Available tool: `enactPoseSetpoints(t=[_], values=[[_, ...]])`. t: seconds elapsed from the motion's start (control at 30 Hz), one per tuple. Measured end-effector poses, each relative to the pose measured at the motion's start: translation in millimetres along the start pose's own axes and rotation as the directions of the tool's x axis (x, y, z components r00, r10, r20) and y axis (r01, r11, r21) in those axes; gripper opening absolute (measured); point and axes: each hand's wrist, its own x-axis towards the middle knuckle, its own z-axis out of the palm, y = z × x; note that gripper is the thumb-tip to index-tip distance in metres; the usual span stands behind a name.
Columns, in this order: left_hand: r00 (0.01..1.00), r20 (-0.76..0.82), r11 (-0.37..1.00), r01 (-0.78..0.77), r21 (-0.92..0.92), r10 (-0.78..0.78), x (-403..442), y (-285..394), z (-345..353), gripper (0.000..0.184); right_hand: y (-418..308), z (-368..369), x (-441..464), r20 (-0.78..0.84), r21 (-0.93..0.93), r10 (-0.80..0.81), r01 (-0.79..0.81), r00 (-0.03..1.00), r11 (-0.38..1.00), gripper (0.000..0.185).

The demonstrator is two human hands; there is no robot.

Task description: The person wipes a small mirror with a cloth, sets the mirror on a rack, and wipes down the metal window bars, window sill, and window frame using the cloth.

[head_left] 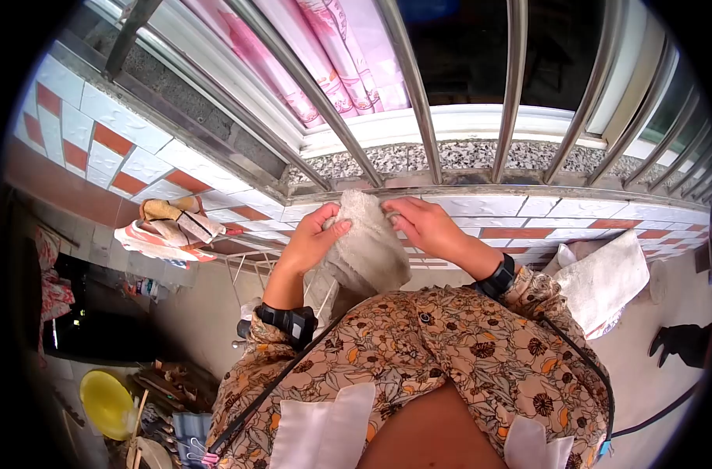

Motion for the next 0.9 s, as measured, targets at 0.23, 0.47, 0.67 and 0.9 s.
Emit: enactPoseSetpoints(t=[0.23,0.47,0.67,0.9], values=[[0.997,-0.063,0.996,0.030,-0.086,-0.036,-42.0,-50.8,-65.1,0.014,-25.8,75.3,109.4,-0.288,-0.715,-0.242,-0.040,0.927,0.698,0.045],[0.995,0.080,0.996,-0.057,-0.064,0.062,-54.3,-95.5,-112.8,0.016,-1.1,68.9,183.1,-0.423,-0.846,0.279,-0.486,0.862,0.220,0.020],[0.975,0.163,0.987,-0.141,-0.072,0.151,-51.3,-111.6,-135.5,0.018,-6.3,70.5,169.2,-0.417,-0.825,0.207,-0.464,0.885,0.323,0.016],[0.947,0.066,0.922,-0.288,-0.258,0.314,-44.8,-95.8,-129.5,0.014,-38.0,123.8,27.2,0.468,-0.421,0.382,-0.180,0.797,0.889,0.033]])
